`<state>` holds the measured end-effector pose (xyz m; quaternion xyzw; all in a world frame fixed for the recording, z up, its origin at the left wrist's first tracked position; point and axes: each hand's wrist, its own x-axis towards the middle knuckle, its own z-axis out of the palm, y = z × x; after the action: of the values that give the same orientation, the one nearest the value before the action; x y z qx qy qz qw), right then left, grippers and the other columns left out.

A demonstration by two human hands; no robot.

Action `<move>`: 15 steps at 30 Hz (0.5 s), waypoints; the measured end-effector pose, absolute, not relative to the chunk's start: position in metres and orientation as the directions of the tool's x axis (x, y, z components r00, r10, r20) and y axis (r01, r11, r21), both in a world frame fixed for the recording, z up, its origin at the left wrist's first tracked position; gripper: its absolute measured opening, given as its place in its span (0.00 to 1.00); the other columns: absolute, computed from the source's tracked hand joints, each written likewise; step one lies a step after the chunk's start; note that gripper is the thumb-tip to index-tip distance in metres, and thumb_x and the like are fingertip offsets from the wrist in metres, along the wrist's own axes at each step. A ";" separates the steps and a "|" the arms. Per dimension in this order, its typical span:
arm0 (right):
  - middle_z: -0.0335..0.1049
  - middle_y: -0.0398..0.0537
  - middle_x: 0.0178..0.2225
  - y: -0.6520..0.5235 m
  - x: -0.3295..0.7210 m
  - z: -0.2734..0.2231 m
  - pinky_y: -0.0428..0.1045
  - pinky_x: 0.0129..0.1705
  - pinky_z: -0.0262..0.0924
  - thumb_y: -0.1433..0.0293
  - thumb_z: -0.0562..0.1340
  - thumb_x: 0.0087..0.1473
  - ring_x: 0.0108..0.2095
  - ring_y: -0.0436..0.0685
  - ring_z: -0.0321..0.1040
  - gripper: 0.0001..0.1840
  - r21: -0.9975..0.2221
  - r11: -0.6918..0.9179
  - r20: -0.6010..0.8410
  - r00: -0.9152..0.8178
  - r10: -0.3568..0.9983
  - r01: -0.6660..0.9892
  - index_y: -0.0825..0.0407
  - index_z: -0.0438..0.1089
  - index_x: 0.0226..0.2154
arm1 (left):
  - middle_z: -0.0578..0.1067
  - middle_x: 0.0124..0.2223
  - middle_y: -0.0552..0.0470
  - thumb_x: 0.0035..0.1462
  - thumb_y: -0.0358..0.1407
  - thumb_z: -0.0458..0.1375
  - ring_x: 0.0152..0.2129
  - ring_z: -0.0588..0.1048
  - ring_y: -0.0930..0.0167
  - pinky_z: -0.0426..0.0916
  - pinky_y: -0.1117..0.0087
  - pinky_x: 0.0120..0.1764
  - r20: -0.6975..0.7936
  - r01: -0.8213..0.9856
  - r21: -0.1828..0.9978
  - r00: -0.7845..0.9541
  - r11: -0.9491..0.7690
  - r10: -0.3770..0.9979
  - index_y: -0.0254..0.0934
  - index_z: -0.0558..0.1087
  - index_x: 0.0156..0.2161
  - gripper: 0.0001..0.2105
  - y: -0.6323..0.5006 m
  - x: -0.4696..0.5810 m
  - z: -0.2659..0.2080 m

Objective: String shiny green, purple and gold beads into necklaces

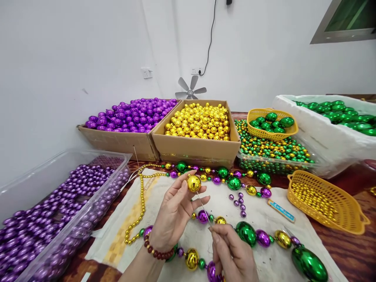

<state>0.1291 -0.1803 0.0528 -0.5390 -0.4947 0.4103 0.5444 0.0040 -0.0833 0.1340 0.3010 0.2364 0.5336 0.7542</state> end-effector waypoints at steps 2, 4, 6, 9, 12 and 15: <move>0.55 0.37 0.14 -0.178 0.129 0.055 0.40 0.16 0.49 0.59 0.53 0.62 0.13 0.45 0.54 0.17 -0.989 0.098 0.115 0.168 0.979 0.107 0.55 0.69 0.36 | 0.75 0.45 0.45 0.62 0.32 0.55 0.41 0.75 0.64 0.74 0.56 0.44 -0.036 -0.661 0.712 0.305 0.239 0.952 0.41 0.70 0.54 0.16 -0.086 0.004 0.133; 0.53 0.36 0.15 -0.178 0.129 0.056 0.40 0.15 0.46 0.60 0.53 0.62 0.14 0.45 0.52 0.17 -0.988 0.108 0.125 0.157 0.980 0.110 0.55 0.69 0.36 | 0.75 0.45 0.46 0.61 0.32 0.55 0.41 0.75 0.64 0.73 0.56 0.45 -0.040 -0.659 0.718 0.283 0.224 0.958 0.41 0.70 0.54 0.16 -0.085 0.002 0.132; 0.52 0.36 0.15 -0.178 0.130 0.056 0.41 0.14 0.45 0.60 0.53 0.63 0.13 0.45 0.50 0.17 -0.989 0.110 0.124 0.146 0.982 0.101 0.54 0.68 0.34 | 0.75 0.45 0.46 0.61 0.33 0.55 0.41 0.75 0.64 0.73 0.55 0.45 -0.048 -0.656 0.721 0.273 0.223 0.961 0.41 0.70 0.55 0.16 -0.085 0.000 0.131; 0.50 0.36 0.14 -0.178 0.130 0.054 0.41 0.14 0.43 0.59 0.52 0.62 0.13 0.46 0.48 0.17 -0.990 0.101 0.115 0.142 0.983 0.101 0.54 0.67 0.32 | 0.75 0.45 0.45 0.62 0.33 0.54 0.41 0.75 0.65 0.73 0.57 0.45 -0.070 -0.645 0.719 0.305 0.260 0.950 0.39 0.70 0.54 0.15 -0.086 0.001 0.130; 0.50 0.35 0.15 -0.173 0.128 0.055 0.41 0.14 0.44 0.59 0.53 0.62 0.13 0.46 0.47 0.17 -0.990 0.095 0.114 0.182 0.977 0.108 0.54 0.68 0.35 | 0.74 0.45 0.45 0.63 0.33 0.54 0.40 0.75 0.65 0.72 0.58 0.44 -0.098 -0.610 0.727 0.363 0.316 0.927 0.38 0.70 0.53 0.15 -0.094 0.009 0.126; 0.53 0.36 0.15 -0.166 0.129 0.058 0.40 0.14 0.48 0.59 0.52 0.62 0.13 0.45 0.50 0.17 -0.991 0.086 0.106 0.219 0.970 0.099 0.54 0.69 0.35 | 0.74 0.45 0.44 0.62 0.34 0.55 0.40 0.75 0.64 0.71 0.61 0.46 -0.150 -0.569 0.737 0.390 0.366 0.909 0.37 0.71 0.53 0.14 -0.101 0.018 0.122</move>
<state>0.1288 -0.1661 0.0579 -0.5498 -0.4858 0.3932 0.5541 0.0179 -0.1015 0.1219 0.3019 0.2813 0.4755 0.7770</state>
